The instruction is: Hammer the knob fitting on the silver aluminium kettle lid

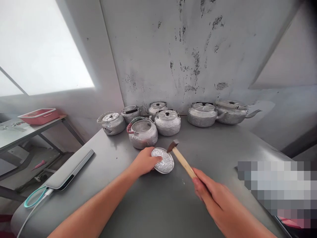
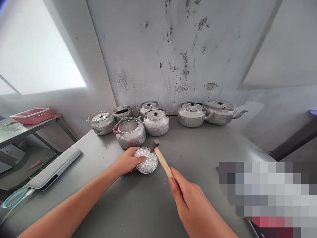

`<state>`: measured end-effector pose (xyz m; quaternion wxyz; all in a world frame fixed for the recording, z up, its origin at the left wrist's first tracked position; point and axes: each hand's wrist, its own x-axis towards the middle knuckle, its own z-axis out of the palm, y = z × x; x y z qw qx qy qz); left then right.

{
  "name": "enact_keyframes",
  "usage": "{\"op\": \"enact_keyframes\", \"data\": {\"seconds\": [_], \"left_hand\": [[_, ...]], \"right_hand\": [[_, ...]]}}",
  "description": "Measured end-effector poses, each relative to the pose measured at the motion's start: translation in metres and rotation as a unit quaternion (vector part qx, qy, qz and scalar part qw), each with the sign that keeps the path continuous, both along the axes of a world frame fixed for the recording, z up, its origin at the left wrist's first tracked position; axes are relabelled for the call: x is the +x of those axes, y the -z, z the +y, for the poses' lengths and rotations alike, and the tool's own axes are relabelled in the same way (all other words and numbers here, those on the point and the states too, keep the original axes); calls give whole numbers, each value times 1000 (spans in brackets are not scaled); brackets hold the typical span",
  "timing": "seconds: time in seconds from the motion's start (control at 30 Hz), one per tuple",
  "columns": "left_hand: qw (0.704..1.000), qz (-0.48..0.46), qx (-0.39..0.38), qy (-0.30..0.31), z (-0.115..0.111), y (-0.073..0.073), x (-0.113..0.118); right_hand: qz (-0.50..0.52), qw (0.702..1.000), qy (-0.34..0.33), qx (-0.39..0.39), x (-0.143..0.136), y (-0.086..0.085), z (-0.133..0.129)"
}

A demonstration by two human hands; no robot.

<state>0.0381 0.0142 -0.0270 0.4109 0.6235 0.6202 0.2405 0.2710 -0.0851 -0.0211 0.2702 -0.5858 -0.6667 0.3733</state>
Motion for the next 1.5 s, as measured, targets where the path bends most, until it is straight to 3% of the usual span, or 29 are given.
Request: {"op": "enact_keyframes", "data": {"seconds": [0.1,0.43,0.57,0.73,0.83,0.97,1.07,1.2,1.3,1.5], "left_hand": [[1000,0,0,2,1,2,-1],[1000,5,7,7,0,-1,0],[1000,11,12,13,1,1,-1],[999,19,30,25,2,4,-3],[998,26,55,35,1,3,-3],[994,41,92,45,-1,-1,-3],[992,51,110,45,-2,-1,-3],[990,56,120,42,-2,0,-3],[990,54,121,44,-2,1,-3],[992,50,106,48,-1,3,-2]], "right_hand": [[2,999,-36,-30,0,-4,1],[32,997,-11,-65,-4,-11,4],[20,996,-39,-79,-4,-17,4],[112,985,13,-133,-1,-27,-1],[163,968,6,-193,0,-28,-2],[213,953,17,-217,1,-32,-1],[193,957,52,-212,3,-43,-1],[114,977,6,-178,5,-57,3],[88,982,-10,-166,3,-51,6],[128,977,-2,-170,-3,-12,1]]}}
